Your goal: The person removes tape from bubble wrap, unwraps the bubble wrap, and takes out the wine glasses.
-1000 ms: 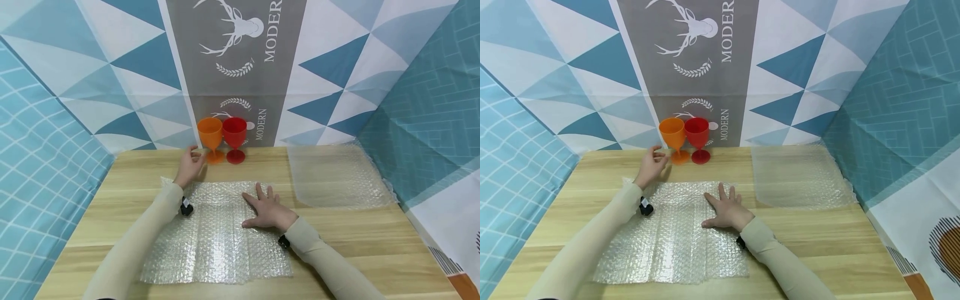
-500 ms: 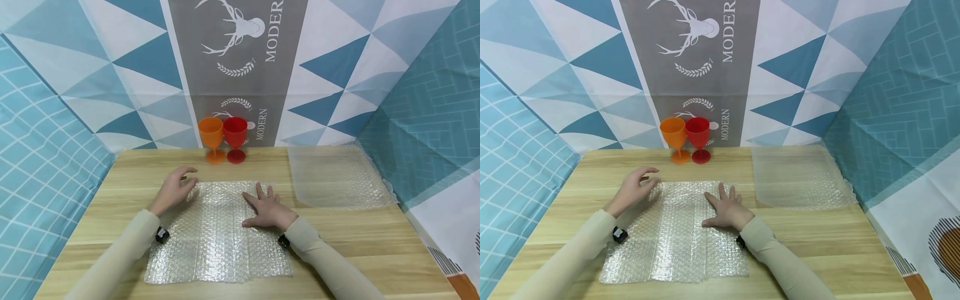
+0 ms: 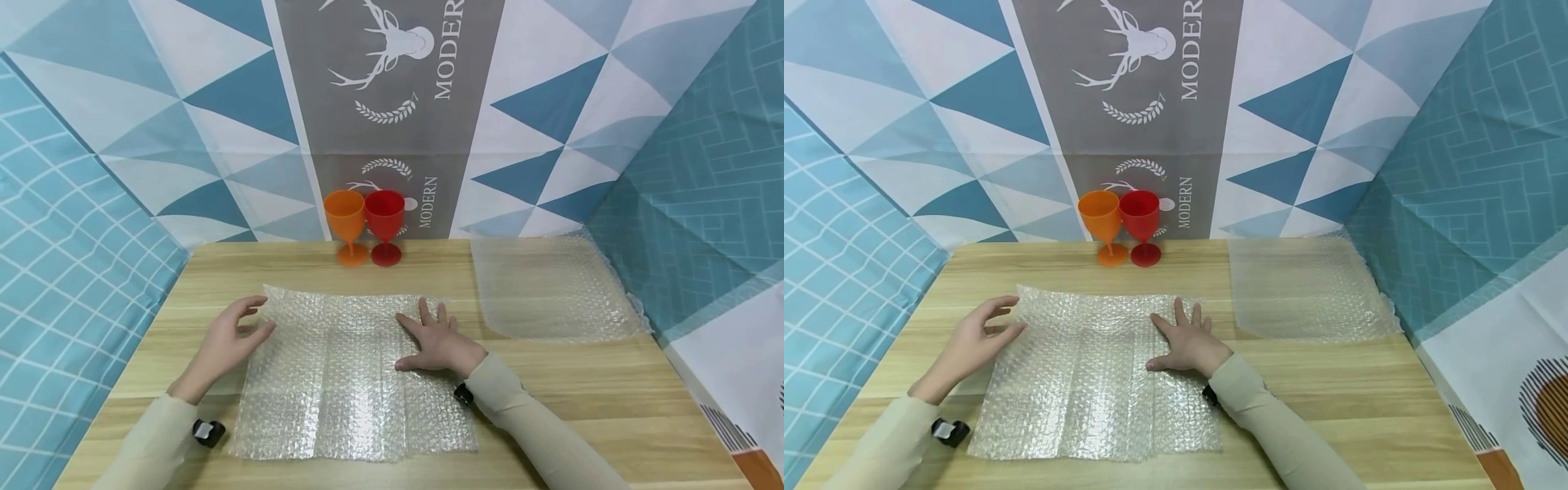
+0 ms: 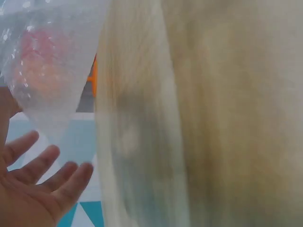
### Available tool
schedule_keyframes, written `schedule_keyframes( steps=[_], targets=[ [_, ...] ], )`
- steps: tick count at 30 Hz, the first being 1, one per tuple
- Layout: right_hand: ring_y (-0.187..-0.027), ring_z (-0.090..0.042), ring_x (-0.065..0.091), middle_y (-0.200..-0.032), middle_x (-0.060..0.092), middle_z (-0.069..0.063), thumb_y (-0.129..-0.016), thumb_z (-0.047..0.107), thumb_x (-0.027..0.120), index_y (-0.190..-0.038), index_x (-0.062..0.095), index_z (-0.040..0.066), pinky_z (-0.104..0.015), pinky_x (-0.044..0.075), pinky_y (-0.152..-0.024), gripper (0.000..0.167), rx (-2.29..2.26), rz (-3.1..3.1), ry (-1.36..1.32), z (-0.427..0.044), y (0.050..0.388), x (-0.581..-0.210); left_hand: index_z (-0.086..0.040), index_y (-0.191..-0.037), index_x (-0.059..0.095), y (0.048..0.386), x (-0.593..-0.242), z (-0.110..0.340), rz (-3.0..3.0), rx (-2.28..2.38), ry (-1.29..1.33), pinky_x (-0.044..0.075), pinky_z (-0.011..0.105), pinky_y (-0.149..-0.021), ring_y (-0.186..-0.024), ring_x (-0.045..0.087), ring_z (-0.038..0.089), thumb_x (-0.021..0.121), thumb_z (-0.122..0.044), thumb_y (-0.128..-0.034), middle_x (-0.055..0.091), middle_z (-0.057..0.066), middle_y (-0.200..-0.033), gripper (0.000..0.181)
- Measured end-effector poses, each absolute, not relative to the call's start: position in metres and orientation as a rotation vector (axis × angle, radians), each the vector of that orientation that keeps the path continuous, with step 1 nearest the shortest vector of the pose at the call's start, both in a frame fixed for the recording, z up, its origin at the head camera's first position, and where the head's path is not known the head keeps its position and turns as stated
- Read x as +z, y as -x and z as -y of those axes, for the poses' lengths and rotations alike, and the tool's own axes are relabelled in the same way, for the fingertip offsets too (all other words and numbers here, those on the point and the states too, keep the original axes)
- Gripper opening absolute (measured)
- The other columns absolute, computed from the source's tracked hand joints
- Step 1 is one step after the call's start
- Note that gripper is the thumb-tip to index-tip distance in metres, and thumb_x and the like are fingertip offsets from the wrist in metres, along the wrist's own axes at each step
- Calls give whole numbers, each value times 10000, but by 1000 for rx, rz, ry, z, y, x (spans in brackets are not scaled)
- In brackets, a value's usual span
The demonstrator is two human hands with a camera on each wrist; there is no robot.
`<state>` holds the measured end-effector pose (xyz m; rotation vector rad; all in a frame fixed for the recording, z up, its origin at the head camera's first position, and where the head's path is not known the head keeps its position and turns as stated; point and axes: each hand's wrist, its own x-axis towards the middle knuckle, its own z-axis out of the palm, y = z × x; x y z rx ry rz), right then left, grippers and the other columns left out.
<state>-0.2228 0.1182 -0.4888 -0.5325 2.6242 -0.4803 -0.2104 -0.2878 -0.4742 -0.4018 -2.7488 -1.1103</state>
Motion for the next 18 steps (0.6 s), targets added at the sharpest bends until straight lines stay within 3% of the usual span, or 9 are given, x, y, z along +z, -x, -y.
schedule_keyframes(
  steps=[6, 13, 15, 18],
  targets=[
    [-1494, -631, -44, -1705, -55, -246, -830, 679, 730, -1642, 253, 317, -775, 121, -1184, 1010, -498, -2617, 537, -118, 222, -489, -30, -1554, 366, 190, -470, 301, 2832, -1300, 242, 627, 314, -689, -1019, 715, 379, 656, -298, -1023, 569, 301, -1389, 661],
    [-1496, -622, -60, -1703, -83, -231, -836, 674, 729, -1647, 221, 336, -776, 111, -1185, 1014, -488, -2621, 532, -119, 223, -488, 70, -1568, 261, 175, -475, 308, 3056, -1696, 271, 641, 353, -696, -957, 736, 288, 682, -274, -999, 613, 356, -1299, 787],
    [-1495, -625, -57, -1703, -75, -235, -834, 671, 733, -1646, 228, 331, -782, 115, -1180, 1015, -494, -2623, 534, -119, 223, -489, 101, -1559, 258, 171, -477, 310, 3129, -1787, 310, 635, 375, -637, -809, 735, 244, 666, -278, -1008, 676, 317, -1184, 783],
    [-1497, -624, -55, -1704, -70, -235, -833, 684, 725, -1644, 233, 337, -782, 116, -1180, 1009, -490, -2620, 538, -120, 223, -490, 101, -1434, 465, 167, -478, 313, 3206, -1873, 431, 595, 365, -502, -536, 650, 149, 634, -272, -1029, 731, 138, -860, 577]
  ],
)
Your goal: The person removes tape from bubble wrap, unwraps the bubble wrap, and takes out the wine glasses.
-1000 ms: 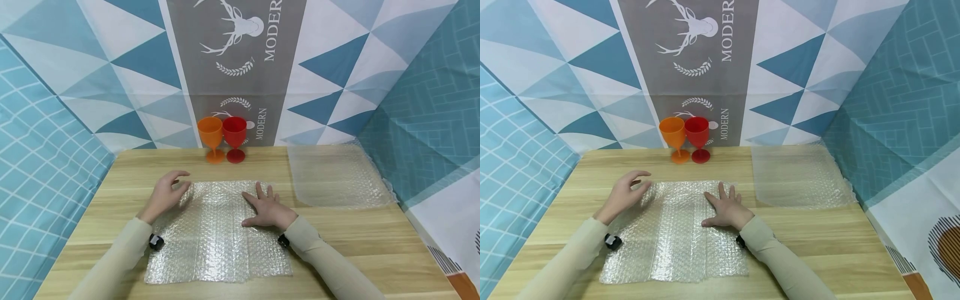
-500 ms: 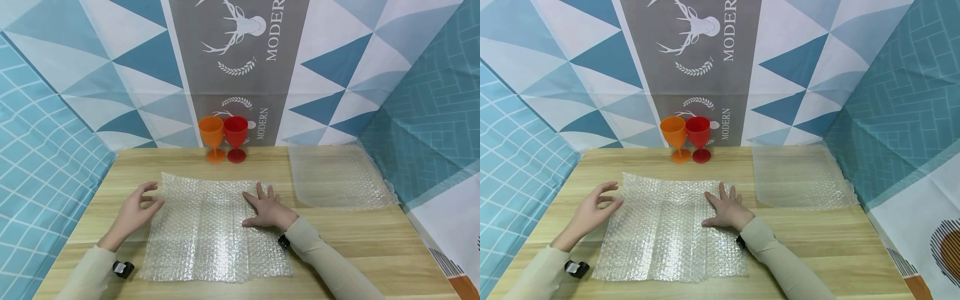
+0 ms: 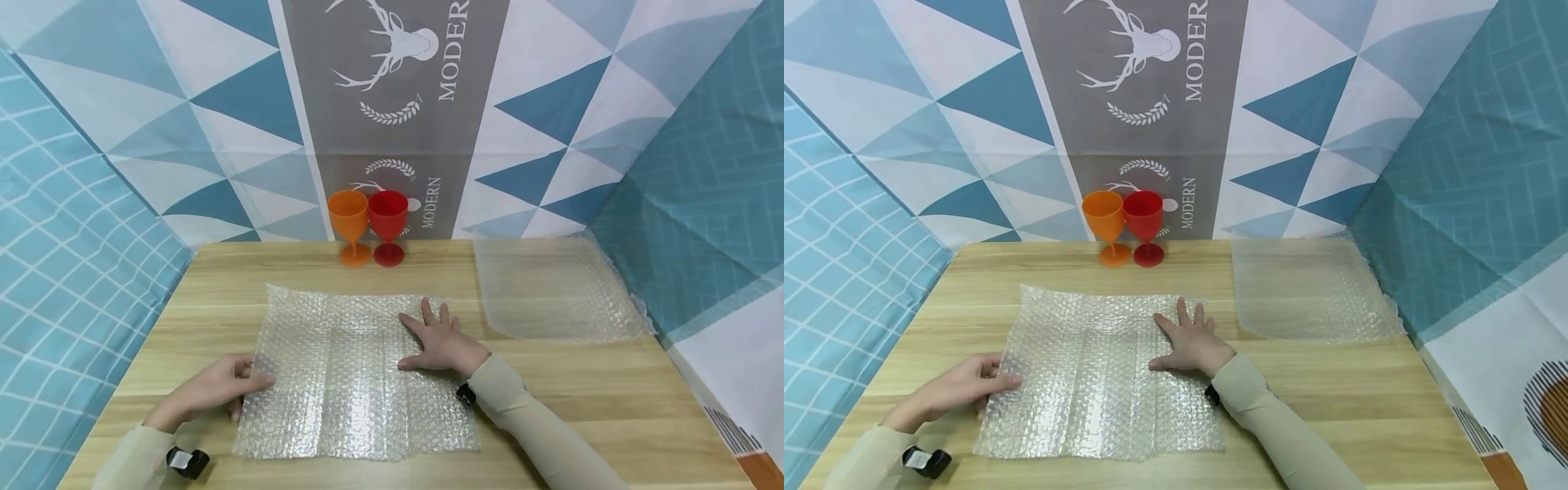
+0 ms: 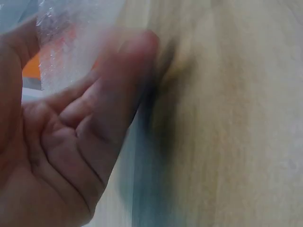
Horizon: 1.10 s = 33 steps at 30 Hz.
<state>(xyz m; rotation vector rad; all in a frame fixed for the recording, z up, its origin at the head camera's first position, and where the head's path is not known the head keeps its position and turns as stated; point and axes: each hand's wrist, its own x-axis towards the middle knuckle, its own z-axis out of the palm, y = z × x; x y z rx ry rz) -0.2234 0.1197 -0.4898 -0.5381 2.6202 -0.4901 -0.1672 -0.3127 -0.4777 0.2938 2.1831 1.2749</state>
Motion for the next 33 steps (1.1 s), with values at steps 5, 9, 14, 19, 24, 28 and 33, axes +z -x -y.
schedule_keyframes(
  steps=[5, 9, 14, 19, 24, 28, 33],
  targets=[
    [-1501, -621, -46, -1705, -68, -235, -840, 696, 708, -1643, 238, 336, -782, 122, -1179, 998, -470, -2624, 542, -120, 224, -489, 14, -1009, 711, 165, -481, 310, -2096, 1262, -389, 458, 199, -376, -374, 483, 24, 630, -263, -1030, 595, -61, -581, 290],
    [-1499, -621, -40, -1704, -63, -237, -843, 697, 704, -1644, 238, 328, -779, 116, -1182, 998, -457, -2632, 549, -121, 224, -486, -10, -889, 724, 164, -485, 307, -2078, 1278, -411, 429, 163, -373, -363, 470, 6, 658, -246, -1011, 561, -82, -536, 275],
    [-1507, -602, -47, -1701, -83, -232, -840, 670, 728, -1659, 198, 241, -754, 98, -1199, 1065, -507, -2630, 557, -123, 220, -485, -13, -830, 712, 162, -489, 306, -2128, 1262, -410, 500, 274, -361, -356, 500, 25, 681, -260, -997, 538, -79, -497, 299],
    [-1530, -548, -71, -1674, -224, -206, -837, 591, 778, -1667, 129, 194, -715, 118, -1213, 1126, -661, -2645, 528, -130, 212, -486, -30, -867, 739, 161, -492, 307, -2177, 1242, -389, 531, 417, -375, -370, 540, 38, 690, -271, -991, 502, -95, -523, 276],
    [-1566, -453, -63, -1677, -250, -195, -866, 518, 784, -1667, 71, 164, -668, 256, -1192, 1129, -802, -2665, 507, -140, 202, -486, -40, -993, 766, 157, -496, 309, -2202, 1257, -337, 541, 401, -384, -372, 534, 40, 686, -295, -996, 499, -97, -541, 268],
    [-1572, -421, 27, -1690, -195, -216, -898, 479, 765, -1651, 12, 78, -565, 305, -1207, 1138, -853, -2699, 508, -150, 193, -487, -48, -1065, 769, 154, -498, 309, -2224, 1285, -334, 543, 416, -390, -375, 540, 36, 688, -306, -995, 557, -74, -553, 280],
    [-1566, -431, 113, -1698, -18, -262, -919, 455, 747, -1631, 46, -15, -538, 248, -1230, 1104, -899, -2755, 563, -164, 180, -493, -37, -1076, 764, 153, -500, 313, -2244, 1324, -365, 543, 413, -393, -391, 557, 29, 688, -285, -995, 676, 3, -629, 271]
  ],
)
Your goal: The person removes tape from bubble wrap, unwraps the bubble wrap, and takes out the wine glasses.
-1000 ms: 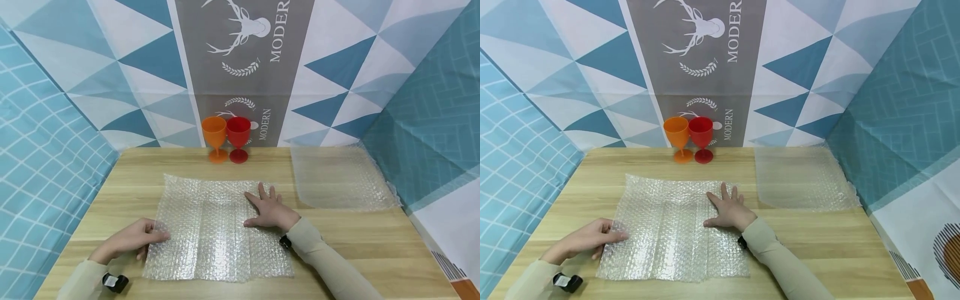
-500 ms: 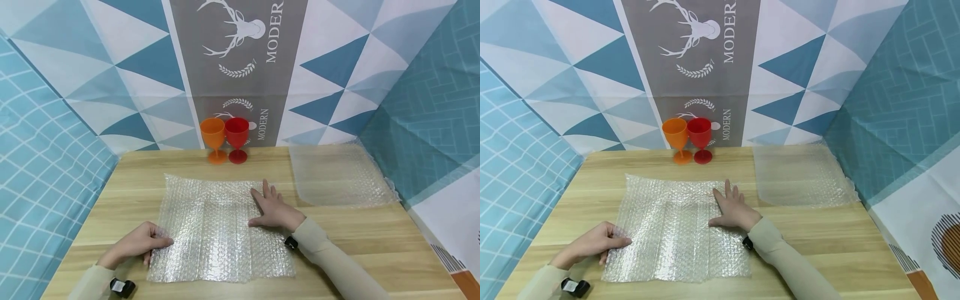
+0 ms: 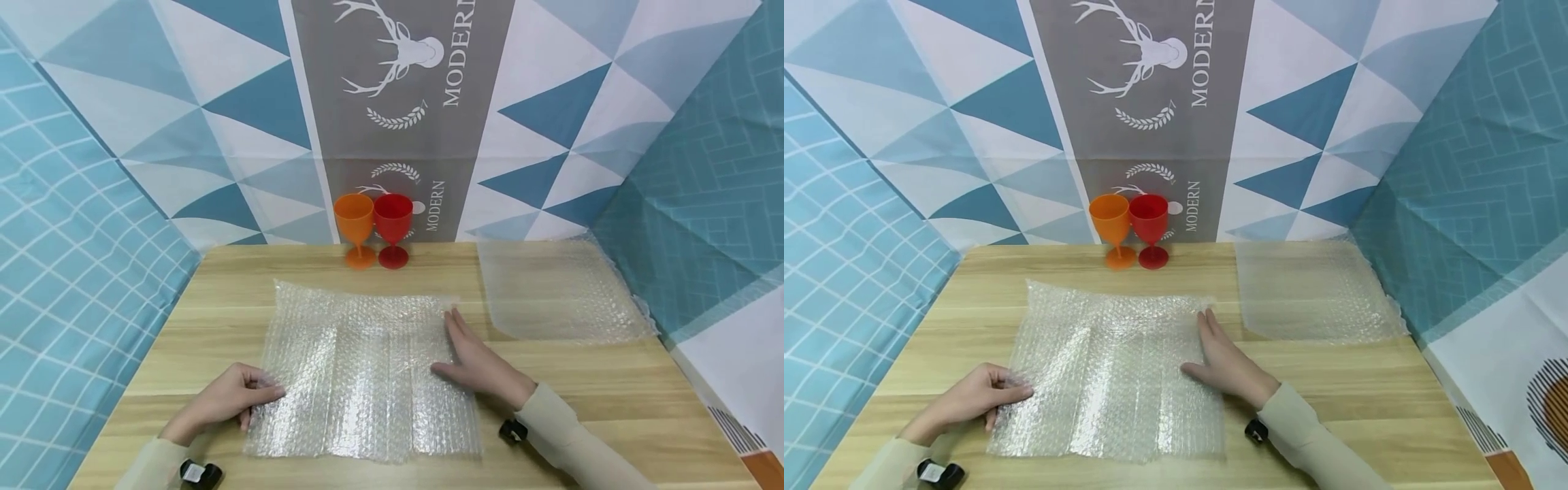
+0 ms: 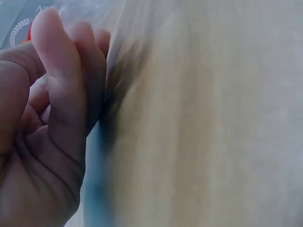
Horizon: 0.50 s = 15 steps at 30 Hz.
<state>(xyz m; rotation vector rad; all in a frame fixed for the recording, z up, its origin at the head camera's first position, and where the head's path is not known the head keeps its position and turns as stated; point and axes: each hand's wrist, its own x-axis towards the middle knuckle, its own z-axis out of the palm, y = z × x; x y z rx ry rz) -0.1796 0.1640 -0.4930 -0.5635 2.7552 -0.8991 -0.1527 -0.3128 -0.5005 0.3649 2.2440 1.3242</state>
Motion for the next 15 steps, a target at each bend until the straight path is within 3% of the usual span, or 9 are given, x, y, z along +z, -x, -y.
schedule_keyframes(
  steps=[3, 4, 6, 7, 10, 15],
  targets=[
    [-1534, -451, 247, -1670, 159, -299, -927, 420, 748, -1616, 109, -56, -548, 281, -1220, 1054, -973, -2786, 582, -170, 173, -497, -13, -1084, 747, 151, -502, 316, -2253, 1352, -389, 544, 404, -394, -408, 579, 32, 681, -252, -1001, 744, 49, -735, 262],
    [-1468, -449, 385, -1618, 301, -312, -925, 406, 755, -1612, 123, -63, -533, 366, -1190, 1045, -1012, -2788, 572, -172, 171, -498, -11, -1078, 744, 151, -502, 317, -2259, 1359, -390, 543, 390, -392, -413, 584, 34, 681, -247, -1001, 742, 45, -738, 256],
    [-1218, -389, 617, -1400, 552, -300, -915, 357, 776, -1597, 156, -91, -451, 541, -1046, 1025, -1116, -2778, 548, -173, 169, -499, -5, -1048, 735, 150, -502, 318, -2271, 1370, -376, 549, 355, -406, -446, 599, 40, 683, -246, -999, 720, 19, -720, 252],
    [-1078, -333, 667, -1320, 604, -275, -907, 332, 787, -1588, 166, -106, -393, 592, -950, 1021, -1173, -2762, 529, -174, 168, -500, 0, -1036, 731, 149, -502, 319, -2275, 1376, -373, 555, 341, -418, -469, 613, 47, 680, -242, -1000, 707, 3, -714, 249],
    [-799, -157, 604, -1096, 646, -166, -891, 296, 806, -1586, 183, -104, -245, 582, -691, 1016, -1310, -2678, 430, -175, 166, -501, 18, -1012, 719, 148, -501, 319, -2266, 1404, -329, 581, 320, -476, -541, 660, 84, 681, -240, -1000, 673, -18, -695, 261],
    [-863, -159, 657, -1274, 619, -304, -896, 296, 801, -1560, 241, -127, -240, 603, -714, 966, -1444, -2510, 316, -175, 162, -503, 77, -1028, 688, 147, -503, 319, -2272, 1461, -296, 607, 354, -521, -590, 711, 152, 672, -204, -1005, 692, 25, -710, 282]
  ],
)
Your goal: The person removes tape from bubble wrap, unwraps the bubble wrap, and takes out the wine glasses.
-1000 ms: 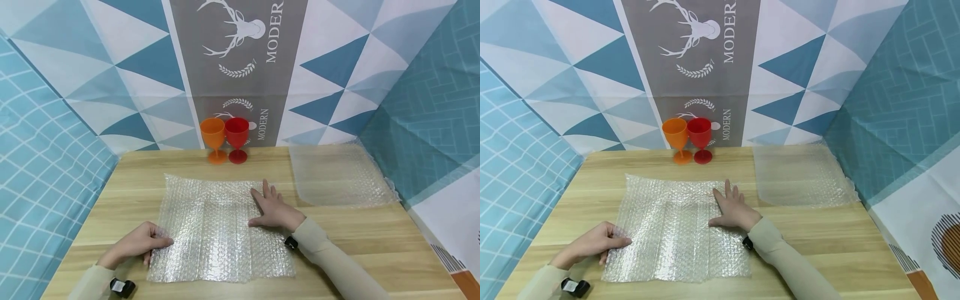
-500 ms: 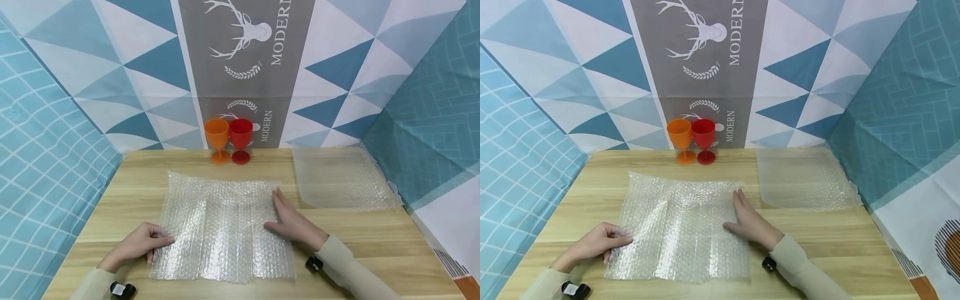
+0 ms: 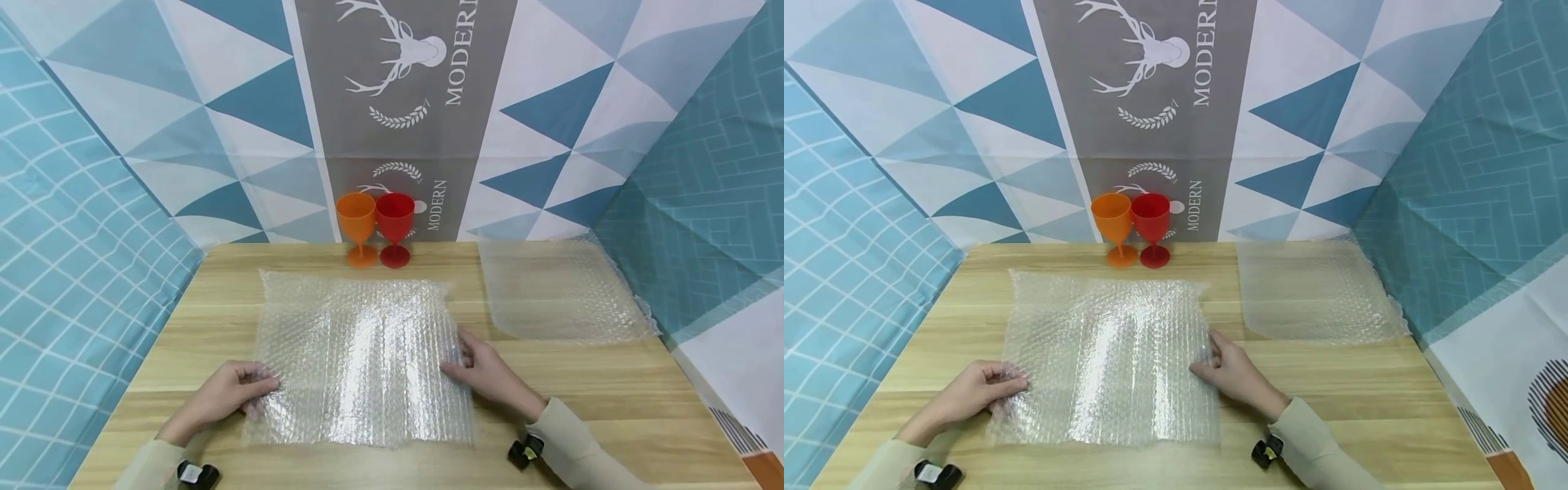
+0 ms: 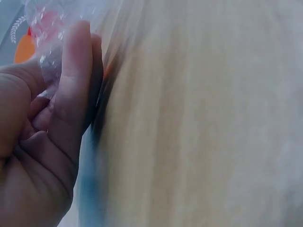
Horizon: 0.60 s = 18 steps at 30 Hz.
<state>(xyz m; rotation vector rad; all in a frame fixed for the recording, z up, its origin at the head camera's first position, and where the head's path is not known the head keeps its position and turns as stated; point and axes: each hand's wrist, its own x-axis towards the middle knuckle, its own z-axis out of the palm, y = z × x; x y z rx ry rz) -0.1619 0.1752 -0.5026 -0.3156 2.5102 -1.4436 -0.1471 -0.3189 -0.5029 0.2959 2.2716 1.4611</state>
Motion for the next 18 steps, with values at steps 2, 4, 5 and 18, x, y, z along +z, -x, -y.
schedule_keyframes(
  steps=[2, 4, 5, 18],
  targets=[
    [-864, -171, 682, -1261, 635, -309, -902, 278, 793, -1528, 287, -157, -256, 613, -739, 915, -1484, -2450, 321, -175, 161, -504, 87, -1037, 686, 147, -504, 319, -2306, 1464, -287, 604, 358, -515, -579, 707, 153, 672, -200, -1005, 691, 29, -701, 289],
    [-813, -170, 685, -1154, 684, -260, -907, 251, 784, -1454, 424, -143, -271, 617, -721, 764, -1505, -2397, 334, -175, 160, -505, 80, -1045, 697, 146, -505, 318, -2354, 1455, -264, 594, 344, -501, -559, 687, 131, 681, -208, -999, 688, 15, -688, 292],
    [-802, -160, 681, -1112, 700, -225, -908, 244, 781, -1408, 487, -127, -268, 614, -716, 688, -1512, -2387, 341, -176, 159, -506, 74, -1047, 703, 146, -505, 318, -2378, 1448, -252, 588, 335, -495, -549, 674, 117, 687, -213, -994, 685, 4, -683, 292],
    [-802, -101, 719, -959, 737, -145, -919, 105, 757, -1063, 687, -52, -241, 621, -723, 224, -1651, -2459, 353, -181, 156, -492, -47, -1055, 768, 149, -484, 303, -2621, 1355, -150, 557, 269, -558, -622, 625, 58, 759, -285, -938, 770, 19, -866, 266]
  ],
)
